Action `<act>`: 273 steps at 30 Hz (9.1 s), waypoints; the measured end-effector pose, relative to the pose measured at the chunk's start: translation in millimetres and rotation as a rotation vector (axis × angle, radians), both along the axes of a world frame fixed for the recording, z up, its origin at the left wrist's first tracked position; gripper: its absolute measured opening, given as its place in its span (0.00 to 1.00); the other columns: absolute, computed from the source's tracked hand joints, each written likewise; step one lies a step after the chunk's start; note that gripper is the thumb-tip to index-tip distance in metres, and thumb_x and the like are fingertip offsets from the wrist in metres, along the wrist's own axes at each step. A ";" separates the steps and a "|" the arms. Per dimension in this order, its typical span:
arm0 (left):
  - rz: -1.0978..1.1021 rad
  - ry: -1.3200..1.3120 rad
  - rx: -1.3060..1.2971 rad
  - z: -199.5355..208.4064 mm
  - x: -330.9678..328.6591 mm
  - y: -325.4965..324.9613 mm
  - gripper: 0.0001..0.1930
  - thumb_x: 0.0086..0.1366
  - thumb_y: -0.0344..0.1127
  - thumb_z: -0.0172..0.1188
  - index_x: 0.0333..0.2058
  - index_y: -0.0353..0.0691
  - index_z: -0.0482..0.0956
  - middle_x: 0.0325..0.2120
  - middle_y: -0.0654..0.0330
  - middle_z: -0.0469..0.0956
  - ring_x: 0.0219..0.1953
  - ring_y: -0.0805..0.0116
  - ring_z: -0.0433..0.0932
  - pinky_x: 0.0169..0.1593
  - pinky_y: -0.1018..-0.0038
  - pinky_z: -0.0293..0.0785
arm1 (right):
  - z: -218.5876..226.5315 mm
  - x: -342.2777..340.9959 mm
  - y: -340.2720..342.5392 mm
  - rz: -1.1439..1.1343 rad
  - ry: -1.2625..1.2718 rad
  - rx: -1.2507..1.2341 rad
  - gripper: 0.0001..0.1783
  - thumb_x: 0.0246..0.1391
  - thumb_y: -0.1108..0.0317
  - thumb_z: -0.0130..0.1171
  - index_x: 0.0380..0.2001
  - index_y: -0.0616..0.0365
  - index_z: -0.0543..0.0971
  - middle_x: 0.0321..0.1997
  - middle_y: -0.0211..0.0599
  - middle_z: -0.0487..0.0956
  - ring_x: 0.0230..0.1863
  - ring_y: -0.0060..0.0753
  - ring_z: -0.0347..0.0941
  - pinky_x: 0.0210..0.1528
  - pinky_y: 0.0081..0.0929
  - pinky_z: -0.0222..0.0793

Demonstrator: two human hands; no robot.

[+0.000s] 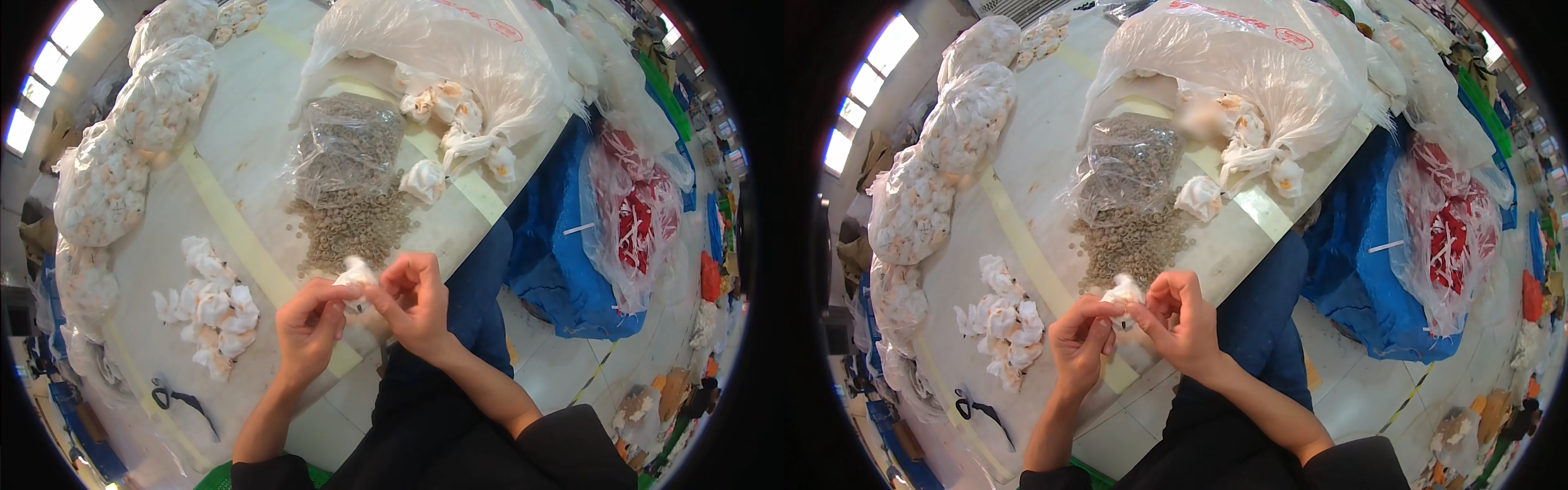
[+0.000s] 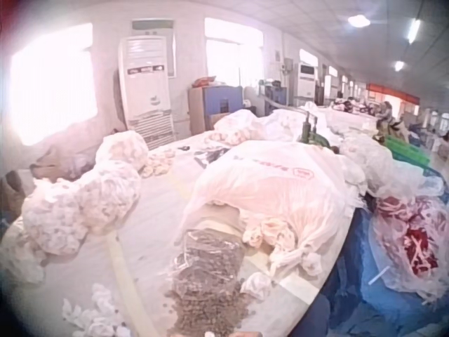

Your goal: The person repeatedly picks up small white fabric pieces and inserts small grey beads into them by hand. The person places the finished items on the table and continues the same process with additional pieces.

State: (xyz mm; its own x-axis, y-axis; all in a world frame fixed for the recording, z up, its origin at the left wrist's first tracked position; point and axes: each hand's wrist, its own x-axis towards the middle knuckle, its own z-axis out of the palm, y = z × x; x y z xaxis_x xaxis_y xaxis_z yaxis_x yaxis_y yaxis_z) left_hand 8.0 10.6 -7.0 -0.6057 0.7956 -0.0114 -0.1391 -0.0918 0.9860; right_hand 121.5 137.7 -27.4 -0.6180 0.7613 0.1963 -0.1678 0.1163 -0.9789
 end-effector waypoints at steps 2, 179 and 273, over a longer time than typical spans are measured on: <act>0.013 0.027 -0.025 -0.5 -0.1 -2.1 0.12 0.72 0.17 0.53 0.45 0.31 0.84 0.42 0.58 0.81 0.27 0.80 0.73 0.30 0.83 0.69 | 1.7 11.5 7.6 0.019 -0.079 0.284 0.13 0.60 0.70 0.72 0.38 0.58 0.75 0.28 0.29 0.77 0.23 0.14 0.70 0.24 0.15 0.62; 0.111 0.612 0.053 -3.6 -4.3 5.0 0.18 0.54 0.12 0.62 0.42 0.37 0.86 0.42 0.55 0.77 0.37 0.67 0.81 0.38 0.72 0.81 | 30.7 28.8 56.0 0.742 -0.070 -0.464 0.03 0.68 0.72 0.55 0.42 0.59 0.73 0.26 0.28 0.74 0.24 0.18 0.69 0.29 0.19 0.65; 0.081 0.011 -0.140 -7.4 0.9 -2.3 0.11 0.67 0.21 0.65 0.47 0.31 0.80 0.45 0.57 0.79 0.33 0.77 0.79 0.36 0.81 0.78 | 15.4 0.9 21.9 0.092 -0.146 0.768 0.10 0.50 0.76 0.73 0.34 0.58 0.82 0.32 0.37 0.82 0.30 0.42 0.78 0.31 0.34 0.73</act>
